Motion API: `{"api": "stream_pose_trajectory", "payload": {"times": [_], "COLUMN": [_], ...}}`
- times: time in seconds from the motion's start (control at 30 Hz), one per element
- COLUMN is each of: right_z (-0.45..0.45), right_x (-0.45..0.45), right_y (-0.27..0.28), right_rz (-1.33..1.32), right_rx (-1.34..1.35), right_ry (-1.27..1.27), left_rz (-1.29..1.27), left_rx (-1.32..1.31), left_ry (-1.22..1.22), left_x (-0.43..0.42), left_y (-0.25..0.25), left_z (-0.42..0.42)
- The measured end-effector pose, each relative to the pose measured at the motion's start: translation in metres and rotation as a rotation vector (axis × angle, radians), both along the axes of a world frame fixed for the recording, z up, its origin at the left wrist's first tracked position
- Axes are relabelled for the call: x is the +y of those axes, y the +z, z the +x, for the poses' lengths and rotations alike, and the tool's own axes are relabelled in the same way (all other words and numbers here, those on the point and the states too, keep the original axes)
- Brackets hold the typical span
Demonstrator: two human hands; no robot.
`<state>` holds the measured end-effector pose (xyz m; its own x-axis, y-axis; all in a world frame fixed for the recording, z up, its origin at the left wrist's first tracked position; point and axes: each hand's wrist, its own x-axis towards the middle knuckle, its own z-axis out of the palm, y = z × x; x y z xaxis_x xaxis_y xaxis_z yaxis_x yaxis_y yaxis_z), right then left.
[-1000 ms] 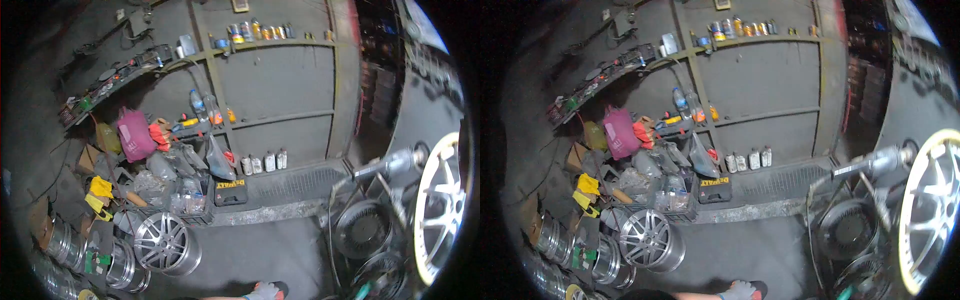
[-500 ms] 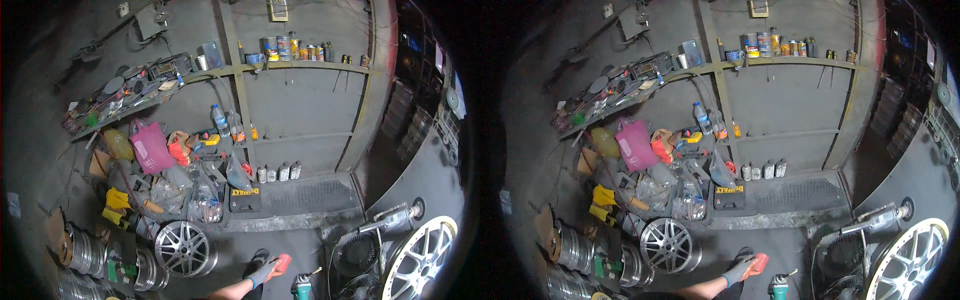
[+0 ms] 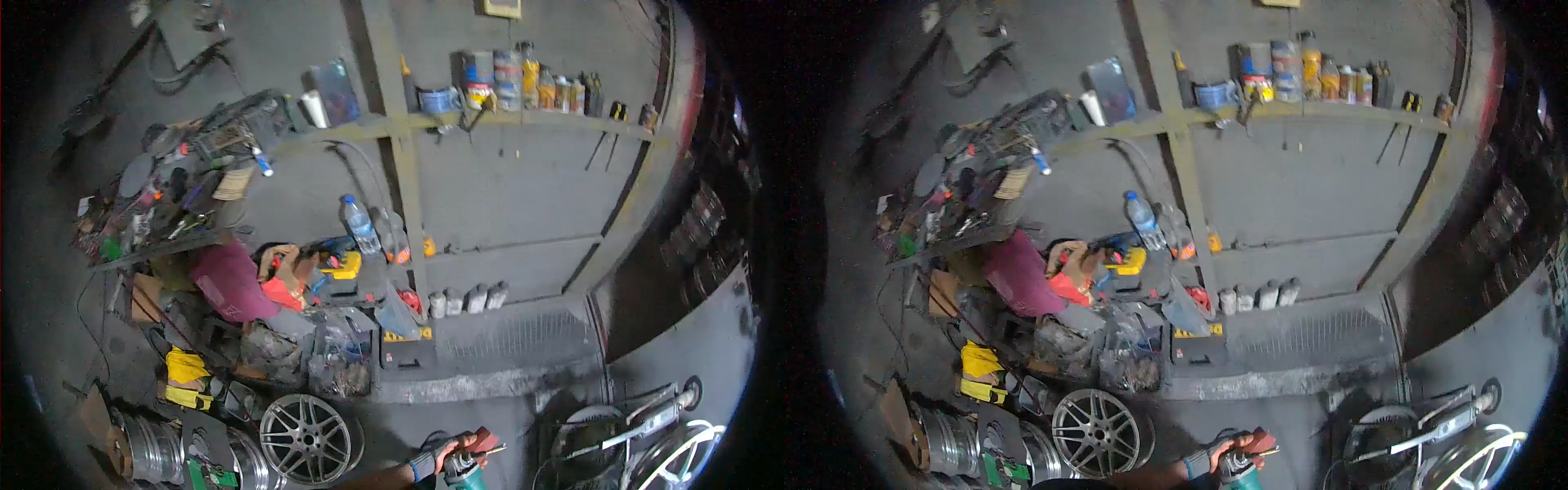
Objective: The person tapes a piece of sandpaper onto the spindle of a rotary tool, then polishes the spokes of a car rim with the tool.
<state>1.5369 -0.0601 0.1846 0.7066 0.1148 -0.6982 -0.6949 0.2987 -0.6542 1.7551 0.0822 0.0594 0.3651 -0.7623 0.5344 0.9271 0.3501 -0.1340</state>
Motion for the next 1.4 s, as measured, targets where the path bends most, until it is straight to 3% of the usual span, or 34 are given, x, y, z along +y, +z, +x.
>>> {"api": "stream_pose_trajectory", "payload": {"times": [0.03, 0.13, 0.2, 0.3, 0.37, 0.4, 0.5, 0.6, 0.67, 0.73, 0.83, 0.9, 0.93, 0.97, 1.03, 1.07, 1.23, 1.3, 1.4], "right_z": [0.013, 0.043, 0.052, 0.041, 0.031, 0.016, -0.006, -0.063, -0.107, -0.156, -0.235, -0.287, -0.311, -0.341, -0.378, -0.391, -0.411, -0.418, -0.417], "right_x": [-0.002, 0.003, 0.014, 0.019, 0.017, 0.024, 0.022, 0.013, 0.015, 0.014, 0.013, 0.015, 0.017, 0.011, 0.002, 0.001, 0.006, 0.014, 0.029], "right_y": [-0.004, -0.009, 0.004, -0.009, 0.013, 0.014, 0.032, 0.041, 0.041, 0.037, 0.036, 0.04, 0.038, 0.04, 0.054, 0.07, 0.107, 0.116, 0.116], "right_rz": [-0.046, -0.217, -0.401, -0.689, -0.586, -0.619, -0.645, -0.68, -0.709, -0.722, -0.737, -0.543, -0.399, -0.518, -0.253, -0.258, -0.301, -0.287, -0.277], "right_rx": [0.015, 0.004, 0.008, -0.153, -0.081, -0.134, -0.155, -0.148, -0.149, -0.158, -0.215, -0.246, -0.345, -0.463, -0.394, -0.415, -0.527, -0.443, -0.383], "right_ry": [0.066, 0.28, 0.201, -0.022, -0.037, -0.063, -0.075, -0.054, -0.049, -0.022, -0.034, -0.044, -0.216, -0.258, -0.713, -0.766, -0.806, -0.865, -0.976], "left_rz": [0.12, 0.941, 1.241, 1.369, 1.117, 1.075, 0.865, 0.595, 0.602, 0.746, 0.852, 0.824, 0.844, 0.828, 0.524, 0.426, 0.24, 0.21, 0.331], "left_rx": [-0.198, 0.077, 0.101, -0.154, -0.344, -0.389, -0.142, -0.572, -0.995, -1.285, -1.447, -1.589, -1.658, -1.677, -1.842, -1.974, -2.085, -1.954, -1.966], "left_ry": [0.17, -0.151, -0.239, -0.166, -0.292, -0.322, -0.462, -0.613, -0.729, -0.707, -0.566, -0.51, -0.562, -0.578, -0.292, -0.171, -0.26, -0.363, -0.631], "left_x": [0.0, 0.0, -0.002, -0.018, -0.021, -0.014, -0.028, -0.052, -0.059, -0.061, -0.06, -0.055, -0.057, -0.058, -0.057, -0.057, -0.065, -0.069, -0.073], "left_y": [-0.02, -0.059, -0.055, 0.053, 0.097, 0.092, 0.102, 0.117, 0.149, 0.177, 0.199, 0.208, 0.232, 0.237, 0.243, 0.244, 0.254, 0.251, 0.263], "left_z": [0.016, -0.015, -0.019, 0.005, 0.017, 0.015, 0.021, -0.016, -0.058, -0.12, -0.223, -0.275, -0.3, -0.322, -0.359, -0.375, -0.415, -0.421, -0.421]}}
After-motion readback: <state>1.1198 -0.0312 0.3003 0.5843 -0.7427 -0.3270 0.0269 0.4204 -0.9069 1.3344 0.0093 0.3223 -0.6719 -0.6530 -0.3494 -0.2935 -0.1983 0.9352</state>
